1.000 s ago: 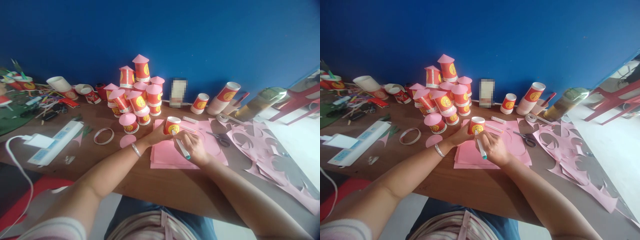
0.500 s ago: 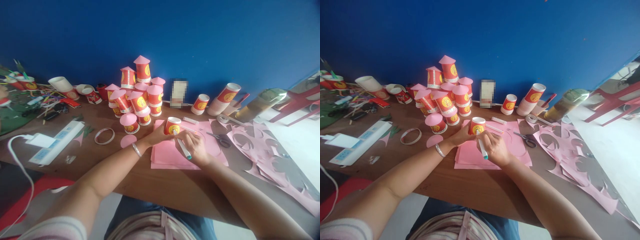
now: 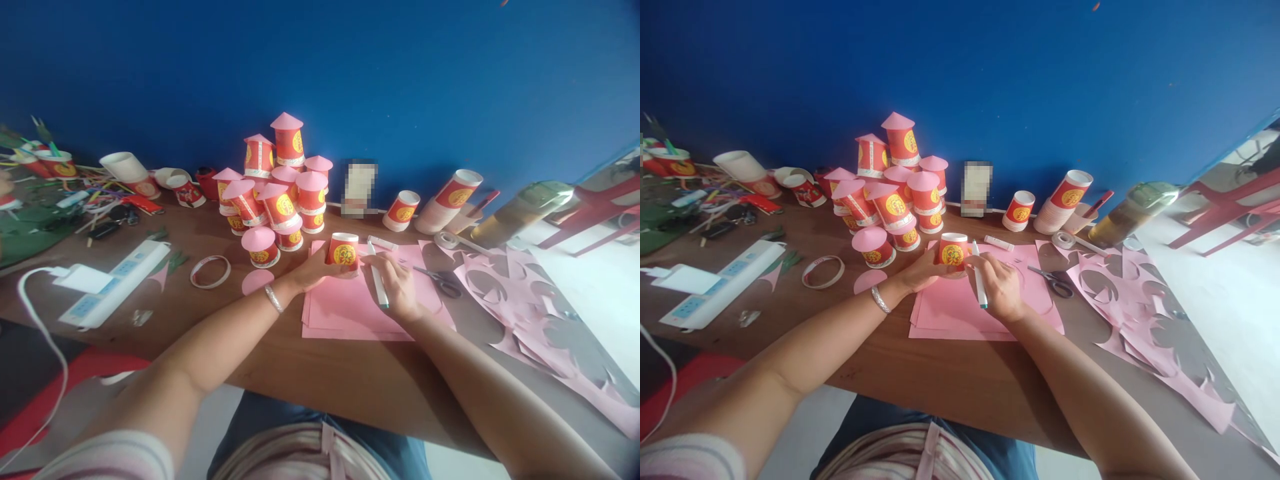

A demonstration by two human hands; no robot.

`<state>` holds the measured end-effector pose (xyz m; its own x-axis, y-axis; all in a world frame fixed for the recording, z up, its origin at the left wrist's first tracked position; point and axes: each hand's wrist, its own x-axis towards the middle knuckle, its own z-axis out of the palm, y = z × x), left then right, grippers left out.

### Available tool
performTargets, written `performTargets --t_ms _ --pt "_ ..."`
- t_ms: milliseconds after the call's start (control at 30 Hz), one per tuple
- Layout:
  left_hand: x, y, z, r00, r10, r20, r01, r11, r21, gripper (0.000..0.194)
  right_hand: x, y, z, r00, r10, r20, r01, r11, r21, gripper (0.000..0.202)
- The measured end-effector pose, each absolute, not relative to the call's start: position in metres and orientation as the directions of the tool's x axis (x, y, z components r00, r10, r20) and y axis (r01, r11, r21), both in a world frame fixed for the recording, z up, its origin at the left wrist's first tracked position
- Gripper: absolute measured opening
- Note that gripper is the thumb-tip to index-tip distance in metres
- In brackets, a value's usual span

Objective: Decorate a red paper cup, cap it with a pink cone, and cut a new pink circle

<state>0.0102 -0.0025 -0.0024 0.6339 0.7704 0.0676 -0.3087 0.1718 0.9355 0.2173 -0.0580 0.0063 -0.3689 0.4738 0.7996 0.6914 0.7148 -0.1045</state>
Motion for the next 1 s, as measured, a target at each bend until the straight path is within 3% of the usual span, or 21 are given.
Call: performTargets --t_ms 233,667,1000 --pt "0.008 -0.002 -0.005 0.613 0.783 0.102 -0.405 0.201 0.892 0.042 0.214 -0.055 0.000 -0.383 0.464 0.798 0.748 0.663 -0.026 0.014" --pt "0.005 -0.001 -0.003 0.578 0.803 0.144 -0.472 0.185 0.862 0.031 0.211 -0.057 0.002 -0.431 0.408 0.805 0.677 0.736 -0.011 0.024" --pt "0.007 0.005 -0.013 0.530 0.846 0.054 -0.582 0.317 0.749 0.039 0.209 -0.058 0.001 -0.448 0.389 0.805 0.656 0.754 0.001 0.023"
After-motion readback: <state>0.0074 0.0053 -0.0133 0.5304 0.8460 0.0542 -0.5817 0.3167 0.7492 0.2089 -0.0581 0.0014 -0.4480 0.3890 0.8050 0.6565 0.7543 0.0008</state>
